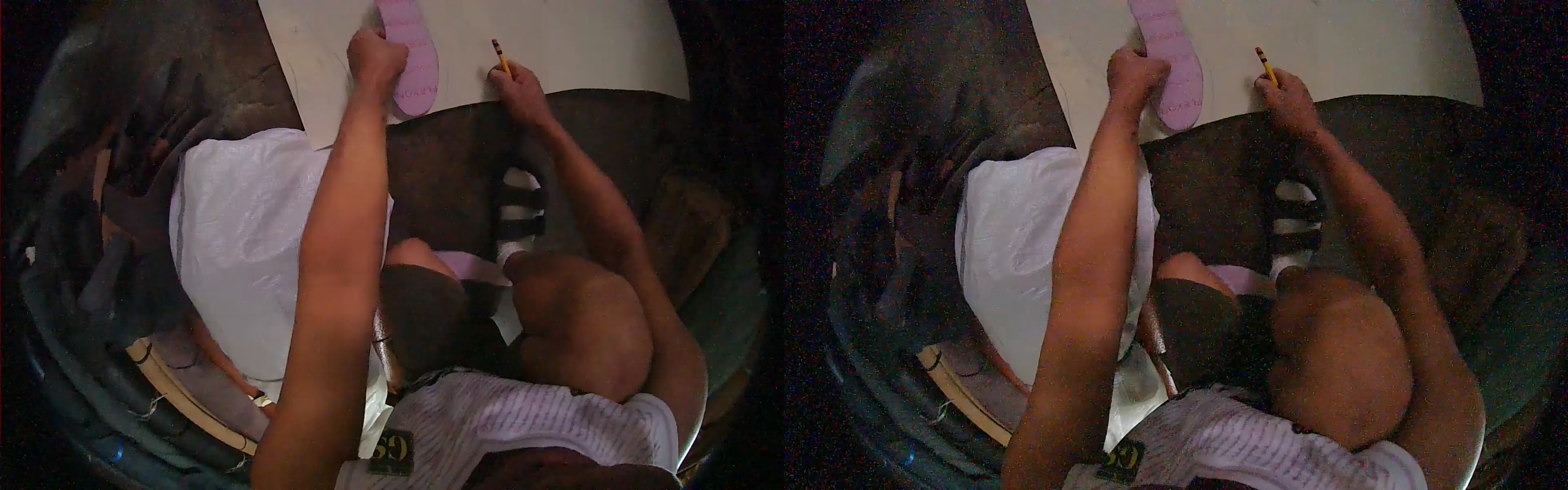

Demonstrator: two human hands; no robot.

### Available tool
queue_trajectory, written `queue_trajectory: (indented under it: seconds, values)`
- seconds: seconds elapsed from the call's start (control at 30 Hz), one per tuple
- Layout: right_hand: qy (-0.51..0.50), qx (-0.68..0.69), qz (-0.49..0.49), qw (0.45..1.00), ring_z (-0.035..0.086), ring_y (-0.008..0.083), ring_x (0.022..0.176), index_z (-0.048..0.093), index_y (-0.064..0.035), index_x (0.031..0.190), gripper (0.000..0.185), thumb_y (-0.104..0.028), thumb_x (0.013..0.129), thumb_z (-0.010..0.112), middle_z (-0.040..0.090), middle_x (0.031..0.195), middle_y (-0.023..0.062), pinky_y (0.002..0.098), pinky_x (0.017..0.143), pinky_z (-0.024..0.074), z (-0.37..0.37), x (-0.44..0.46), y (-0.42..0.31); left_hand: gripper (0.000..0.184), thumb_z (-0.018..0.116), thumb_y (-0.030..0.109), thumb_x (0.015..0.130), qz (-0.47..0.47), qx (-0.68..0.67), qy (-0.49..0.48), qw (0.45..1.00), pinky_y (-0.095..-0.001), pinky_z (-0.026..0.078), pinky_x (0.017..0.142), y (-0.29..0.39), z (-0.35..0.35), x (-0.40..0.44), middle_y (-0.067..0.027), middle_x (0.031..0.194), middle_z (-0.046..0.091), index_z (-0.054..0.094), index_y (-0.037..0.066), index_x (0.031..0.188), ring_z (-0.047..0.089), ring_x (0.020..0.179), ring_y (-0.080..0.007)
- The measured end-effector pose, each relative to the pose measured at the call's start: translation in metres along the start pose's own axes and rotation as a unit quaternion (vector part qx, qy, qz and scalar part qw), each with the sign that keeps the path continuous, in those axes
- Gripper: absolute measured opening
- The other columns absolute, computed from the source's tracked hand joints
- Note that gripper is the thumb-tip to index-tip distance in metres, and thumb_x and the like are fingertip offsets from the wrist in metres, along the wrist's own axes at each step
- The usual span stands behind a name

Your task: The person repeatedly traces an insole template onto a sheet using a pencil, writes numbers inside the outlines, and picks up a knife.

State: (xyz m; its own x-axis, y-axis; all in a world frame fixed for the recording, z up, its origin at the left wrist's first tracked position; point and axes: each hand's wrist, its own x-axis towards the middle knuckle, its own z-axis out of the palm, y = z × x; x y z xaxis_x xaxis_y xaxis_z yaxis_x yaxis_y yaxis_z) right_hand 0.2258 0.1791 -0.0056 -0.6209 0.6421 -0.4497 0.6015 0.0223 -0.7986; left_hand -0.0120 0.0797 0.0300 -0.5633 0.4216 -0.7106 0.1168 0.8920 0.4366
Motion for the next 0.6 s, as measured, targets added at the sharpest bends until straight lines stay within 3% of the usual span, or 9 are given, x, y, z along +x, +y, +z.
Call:
queue_trajectory:
  seconds: [0.1,0.17,0.2,0.23,0.3,0.37,0.47,0.53,0.6]
  values:
    - [-0.049,0.140,0.053,0.987,0.048,0.0106,0.067,0.058,-0.0035,0.091,0.038,-0.039,0.090,0.047,0.052,0.073,0.0012,0.0266,0.063,0.0407,-0.009,0.004,-0.013,0.073,0.068,0.019,0.063,0.138,-0.065,-0.059,0.987,-0.0480,0.028,0.102,0.018,-0.019,-0.026,-0.0254,0.136,0.032,0.039,0.003,0.129,0.031,0.129,-0.0304]
    - [-0.085,0.244,0.095,0.961,0.049,0.0102,0.066,0.059,-0.0045,0.093,0.040,-0.042,0.090,0.046,0.054,0.072,0.0019,0.0263,0.062,0.0422,-0.021,0.001,-0.020,0.023,0.062,0.007,0.069,0.310,-0.097,0.126,0.937,-0.0351,0.049,0.077,0.039,-0.010,-0.052,-0.0114,0.092,0.065,0.063,0.003,0.092,0.063,0.086,-0.0274]
    - [-0.204,0.389,0.115,0.891,0.046,0.0090,0.060,0.059,-0.0060,0.093,0.042,-0.047,0.088,0.048,0.053,0.071,0.0003,0.0253,0.056,0.0385,-0.033,0.003,-0.027,0.023,0.062,0.007,0.069,0.309,-0.097,0.127,0.938,-0.0351,0.049,0.077,0.040,-0.005,-0.050,-0.0114,0.092,0.065,0.063,0.003,0.092,0.063,0.086,-0.0274]
    - [-0.315,0.516,0.130,0.785,0.043,0.0078,0.054,0.059,-0.0074,0.094,0.045,-0.051,0.086,0.051,0.052,0.069,-0.0014,0.0244,0.049,0.0348,-0.043,0.005,-0.044,0.018,0.059,0.005,0.071,0.464,-0.124,0.176,0.860,-0.0349,0.048,0.078,0.041,0.000,-0.046,-0.0144,0.091,0.063,0.062,0.002,0.088,0.061,0.087,-0.0276]
    - [-0.207,0.513,0.151,0.820,0.040,0.0057,0.052,0.058,-0.0073,0.097,0.044,-0.050,0.086,0.052,0.050,0.067,-0.0032,0.0232,0.047,0.0316,-0.038,-0.005,-0.090,0.014,0.056,0.003,0.072,0.603,-0.147,0.220,0.753,-0.0348,0.047,0.078,0.041,0.010,-0.042,-0.0173,0.089,0.061,0.060,0.001,0.085,0.060,0.088,-0.0278]
    - [-0.093,0.504,0.172,0.841,0.037,0.0036,0.050,0.057,-0.0072,0.100,0.044,-0.049,0.085,0.054,0.047,0.066,-0.0049,0.0220,0.044,0.0283,-0.034,-0.001,-0.093,0.018,0.057,0.003,0.072,0.519,0.003,0.196,0.832,-0.0358,0.049,0.079,0.040,0.018,-0.045,-0.0088,0.092,0.064,0.063,0.006,0.089,0.060,0.090,-0.0278]
    - [-0.163,0.217,0.055,0.961,0.042,0.0068,0.056,0.056,-0.0062,0.108,0.036,-0.033,0.084,0.061,0.054,0.074,-0.0024,0.0232,0.051,0.0352,-0.042,0.024,-0.067,0.034,0.060,0.006,0.071,0.499,0.006,0.227,0.836,-0.0369,0.044,0.089,0.022,0.033,-0.034,-0.0142,0.110,0.055,0.057,0.008,0.104,0.050,0.108,-0.0312]
    - [-0.140,0.140,0.025,0.980,0.044,0.0084,0.058,0.057,-0.0046,0.106,0.035,-0.032,0.084,0.061,0.055,0.076,-0.0012,0.0244,0.054,0.0375,-0.039,0.030,-0.061,0.042,0.061,0.008,0.071,0.499,-0.010,0.283,0.819,-0.0371,0.042,0.093,0.005,0.044,-0.025,-0.0170,0.119,0.050,0.053,0.010,0.113,0.046,0.114,-0.0327]
    - [-0.078,0.042,-0.051,0.995,0.051,0.0127,0.064,0.058,-0.0004,0.103,0.036,-0.031,0.084,0.062,0.058,0.078,0.0027,0.0294,0.060,0.0435,-0.029,0.042,-0.043,0.068,0.069,0.024,0.071,0.371,0.025,0.208,0.905,-0.0449,0.031,0.102,-0.014,0.048,-0.018,-0.0223,0.135,0.033,0.038,0.014,0.131,0.032,0.126,-0.0361]
